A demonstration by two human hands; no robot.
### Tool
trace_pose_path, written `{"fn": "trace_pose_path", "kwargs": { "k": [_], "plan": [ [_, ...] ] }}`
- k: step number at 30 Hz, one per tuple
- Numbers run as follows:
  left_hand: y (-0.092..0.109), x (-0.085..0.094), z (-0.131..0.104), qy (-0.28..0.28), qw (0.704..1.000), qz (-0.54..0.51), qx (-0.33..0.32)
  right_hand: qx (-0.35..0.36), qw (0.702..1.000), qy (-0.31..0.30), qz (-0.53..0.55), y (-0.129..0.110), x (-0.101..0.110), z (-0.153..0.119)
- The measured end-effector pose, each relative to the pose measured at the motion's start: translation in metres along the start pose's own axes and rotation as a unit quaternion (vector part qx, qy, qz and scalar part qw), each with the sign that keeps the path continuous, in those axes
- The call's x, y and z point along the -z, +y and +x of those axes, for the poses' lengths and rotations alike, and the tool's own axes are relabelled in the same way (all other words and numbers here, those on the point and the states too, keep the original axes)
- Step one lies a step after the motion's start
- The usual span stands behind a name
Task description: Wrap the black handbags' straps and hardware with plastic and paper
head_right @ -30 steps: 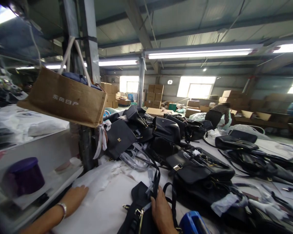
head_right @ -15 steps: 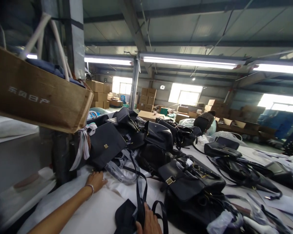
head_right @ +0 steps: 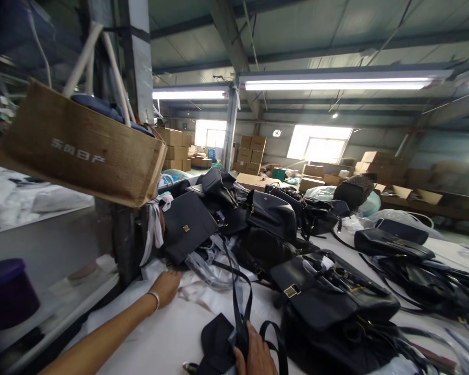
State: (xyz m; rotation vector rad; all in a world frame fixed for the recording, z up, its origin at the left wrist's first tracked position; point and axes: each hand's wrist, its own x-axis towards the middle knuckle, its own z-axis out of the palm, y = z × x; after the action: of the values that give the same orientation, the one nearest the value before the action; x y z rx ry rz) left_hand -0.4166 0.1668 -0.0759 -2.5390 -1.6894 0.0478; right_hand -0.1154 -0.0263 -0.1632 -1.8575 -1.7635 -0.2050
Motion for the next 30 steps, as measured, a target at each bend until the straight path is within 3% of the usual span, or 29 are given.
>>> {"fn": "trace_pose_path", "kwargs": {
  "k": [5,9,15,23,30],
  "plan": [
    [0.024,-0.002,-0.051,0.004,0.999,0.003,-0.043,0.021,0.999,-0.047,0.015,0.008,0.007,0.005],
    [0.036,-0.001,-0.090,-0.002,0.997,-0.014,-0.069,0.016,0.997,-0.066,0.036,-0.001,0.024,0.009],
    [0.039,0.000,-0.122,-0.015,0.996,-0.035,-0.081,-0.022,0.994,-0.092,0.048,-0.020,0.045,0.011],
    [0.007,0.015,-0.138,-0.039,0.994,-0.074,-0.069,-0.020,0.993,-0.109,0.030,-0.020,0.049,0.012],
    [-0.036,0.028,-0.179,-0.035,0.994,-0.080,-0.067,-0.091,0.994,-0.064,-0.012,-0.019,0.059,0.021]
  ]
}}
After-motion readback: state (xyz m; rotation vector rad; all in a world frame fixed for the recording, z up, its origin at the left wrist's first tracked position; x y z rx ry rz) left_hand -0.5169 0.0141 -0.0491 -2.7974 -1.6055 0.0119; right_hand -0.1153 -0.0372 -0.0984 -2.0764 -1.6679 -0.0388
